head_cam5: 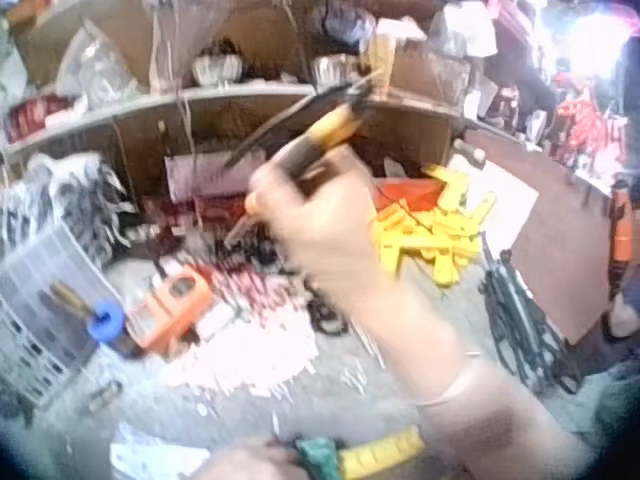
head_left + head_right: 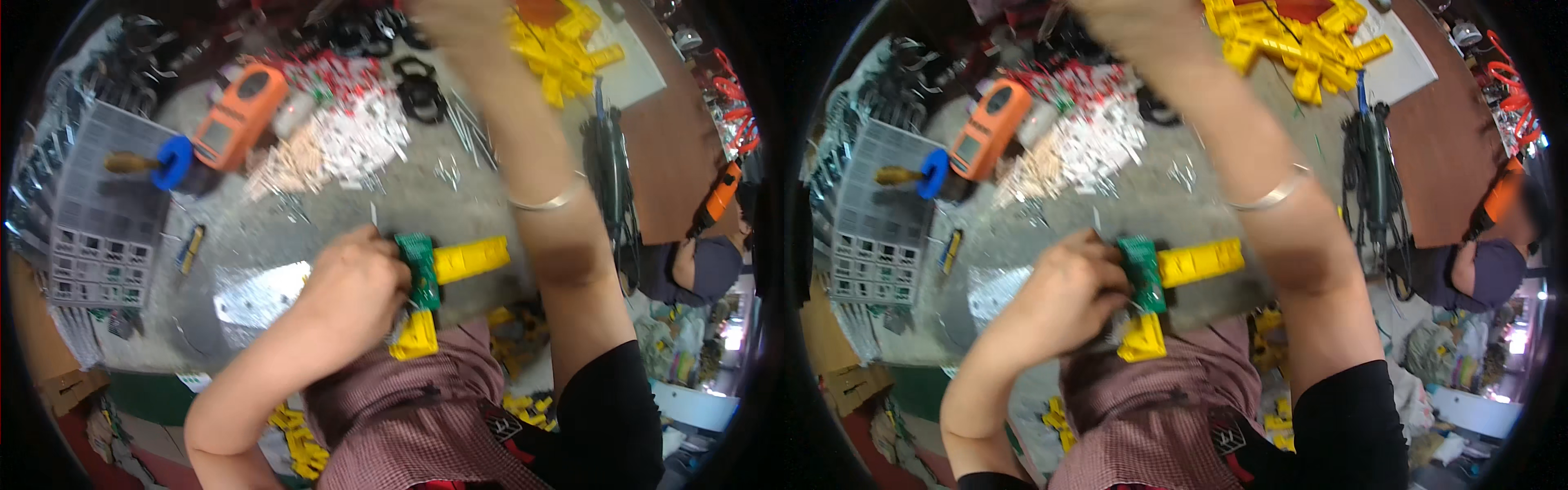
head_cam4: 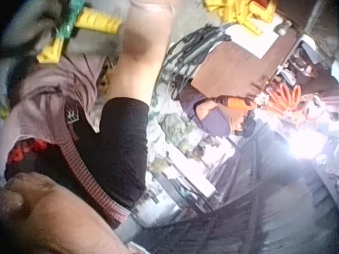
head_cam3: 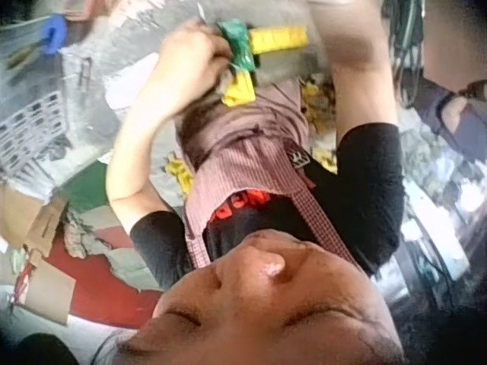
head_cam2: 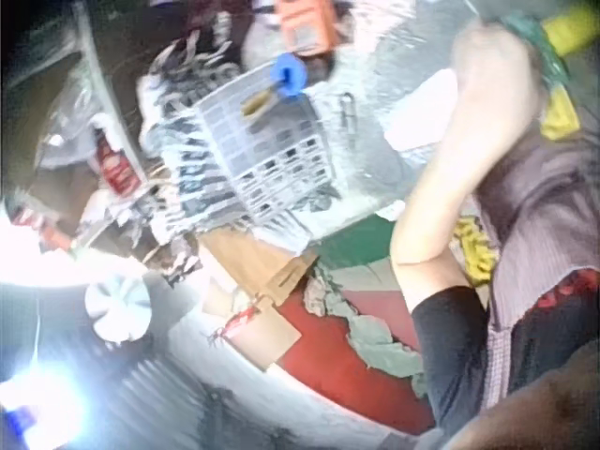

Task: Assemble a yellow plastic heating tool by installing a circuit board, soldering wires, and securing the casing with screws.

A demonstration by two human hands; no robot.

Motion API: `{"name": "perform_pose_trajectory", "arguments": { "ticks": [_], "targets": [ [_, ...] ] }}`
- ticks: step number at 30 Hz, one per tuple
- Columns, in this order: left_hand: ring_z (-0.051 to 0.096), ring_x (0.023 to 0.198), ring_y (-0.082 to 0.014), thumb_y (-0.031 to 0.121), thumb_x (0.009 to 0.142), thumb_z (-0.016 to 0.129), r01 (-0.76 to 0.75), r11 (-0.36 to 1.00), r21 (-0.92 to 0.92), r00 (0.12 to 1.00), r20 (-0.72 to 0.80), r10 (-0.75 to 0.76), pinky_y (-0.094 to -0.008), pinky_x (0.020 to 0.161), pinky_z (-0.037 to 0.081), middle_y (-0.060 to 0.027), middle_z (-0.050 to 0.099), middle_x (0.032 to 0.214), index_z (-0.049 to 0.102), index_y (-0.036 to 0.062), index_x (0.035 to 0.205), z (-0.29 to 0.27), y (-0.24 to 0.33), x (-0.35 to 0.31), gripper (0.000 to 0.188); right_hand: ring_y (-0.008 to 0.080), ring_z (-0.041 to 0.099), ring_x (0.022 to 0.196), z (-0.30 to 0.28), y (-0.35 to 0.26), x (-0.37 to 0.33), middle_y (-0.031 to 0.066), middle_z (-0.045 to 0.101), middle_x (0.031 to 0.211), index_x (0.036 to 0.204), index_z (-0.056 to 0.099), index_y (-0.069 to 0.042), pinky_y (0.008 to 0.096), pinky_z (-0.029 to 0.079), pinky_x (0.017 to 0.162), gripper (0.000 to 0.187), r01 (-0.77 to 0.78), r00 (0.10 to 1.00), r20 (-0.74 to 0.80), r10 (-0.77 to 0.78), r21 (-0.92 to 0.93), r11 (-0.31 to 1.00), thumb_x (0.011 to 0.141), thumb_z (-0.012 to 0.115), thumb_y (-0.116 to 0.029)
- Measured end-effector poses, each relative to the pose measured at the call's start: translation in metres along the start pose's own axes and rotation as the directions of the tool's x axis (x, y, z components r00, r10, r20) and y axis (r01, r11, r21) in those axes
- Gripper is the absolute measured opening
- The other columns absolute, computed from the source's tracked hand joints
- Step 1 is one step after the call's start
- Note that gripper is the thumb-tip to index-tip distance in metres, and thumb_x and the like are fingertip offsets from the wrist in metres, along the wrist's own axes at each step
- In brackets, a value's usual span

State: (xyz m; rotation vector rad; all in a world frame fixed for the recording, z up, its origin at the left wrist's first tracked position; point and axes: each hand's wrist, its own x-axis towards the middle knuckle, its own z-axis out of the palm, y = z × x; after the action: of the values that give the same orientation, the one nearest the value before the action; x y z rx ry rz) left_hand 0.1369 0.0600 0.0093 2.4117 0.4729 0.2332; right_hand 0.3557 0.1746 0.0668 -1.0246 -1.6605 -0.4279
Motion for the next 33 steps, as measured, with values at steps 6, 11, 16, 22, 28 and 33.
{"name": "perform_pose_trajectory", "arguments": {
  "ticks": [6, 11, 16, 22, 28, 33],
  "targets": [
    [0.058, 0.086, -0.0313, 0.002, 0.067, 0.070, 0.026, 0.999, -0.032, 1.000, 0.012, -0.026, -0.0405, 0.079, 0.049, -0.0125, 0.065, 0.083, 0.070, -0.0011, 0.076, -0.003, -0.005, 0.002, 0.010, 0.0068, 0.043, 0.044, -0.120, -0.061, -0.099, -0.0002, 0.050, 0.060, 0.084, 0.059, -0.006, 0.0212, 0.031, 0.042, 0.016, -0.734, 0.592, 0.151, 0.792, 0.507, 0.452, 0.089, 0.057, -0.021],
    [0.057, 0.086, -0.0305, 0.003, 0.067, 0.071, 0.063, 0.998, -0.019, 0.998, 0.029, -0.063, -0.0402, 0.078, 0.048, -0.0121, 0.065, 0.081, 0.070, -0.0018, 0.075, -0.001, -0.001, 0.002, 0.009, 0.0045, 0.040, 0.044, -0.146, -0.080, -0.146, -0.0005, 0.048, 0.062, 0.088, 0.057, -0.003, 0.0205, 0.026, 0.039, 0.024, -0.882, 0.369, 0.266, 0.890, 0.402, 0.246, 0.089, 0.057, -0.028],
    [0.057, 0.086, -0.0309, 0.003, 0.067, 0.071, 0.061, 0.998, 0.005, 0.998, 0.029, -0.061, -0.0403, 0.078, 0.048, -0.0128, 0.064, 0.080, 0.069, -0.0019, 0.075, -0.001, 0.002, 0.002, 0.010, 0.0046, 0.040, 0.046, -0.135, -0.075, -0.158, -0.0007, 0.048, 0.064, 0.088, 0.056, -0.004, 0.0202, 0.027, 0.041, 0.023, -0.876, 0.378, 0.357, 0.854, 0.436, 0.205, 0.089, 0.057, -0.027],
    [0.057, 0.087, -0.0311, 0.003, 0.068, 0.071, 0.051, 0.999, 0.002, 0.999, 0.020, -0.051, -0.0404, 0.077, 0.048, -0.0130, 0.064, 0.081, 0.069, -0.0014, 0.076, 0.001, 0.000, 0.001, 0.010, 0.0041, 0.041, 0.049, -0.128, -0.069, -0.166, -0.0010, 0.047, 0.067, 0.088, 0.054, -0.004, 0.0198, 0.028, 0.042, 0.020, -0.875, 0.370, 0.409, 0.834, 0.455, 0.165, 0.090, 0.056, -0.024],
    [0.057, 0.085, -0.0310, 0.003, 0.068, 0.071, 0.050, 0.999, 0.006, 0.998, 0.025, -0.050, -0.0403, 0.076, 0.048, -0.0125, 0.064, 0.080, 0.069, -0.0011, 0.076, 0.000, 0.001, 0.001, 0.009, 0.0036, 0.041, 0.049, -0.124, -0.071, -0.164, -0.0013, 0.048, 0.068, 0.090, 0.054, -0.004, 0.0192, 0.031, 0.043, 0.020, -0.894, 0.349, 0.409, 0.843, 0.415, 0.169, 0.091, 0.057, -0.024],
    [0.057, 0.084, -0.0307, 0.002, 0.068, 0.071, 0.062, 0.998, -0.015, 0.998, 0.025, -0.061, -0.0399, 0.075, 0.048, -0.0119, 0.064, 0.080, 0.069, -0.0012, 0.076, -0.001, 0.002, 0.003, 0.009, 0.0033, 0.041, 0.050, -0.124, -0.069, -0.166, -0.0014, 0.048, 0.069, 0.090, 0.054, -0.005, 0.0187, 0.032, 0.044, 0.021, -0.893, 0.353, 0.403, 0.845, 0.414, 0.176, 0.092, 0.058, -0.025]
  ]
}}
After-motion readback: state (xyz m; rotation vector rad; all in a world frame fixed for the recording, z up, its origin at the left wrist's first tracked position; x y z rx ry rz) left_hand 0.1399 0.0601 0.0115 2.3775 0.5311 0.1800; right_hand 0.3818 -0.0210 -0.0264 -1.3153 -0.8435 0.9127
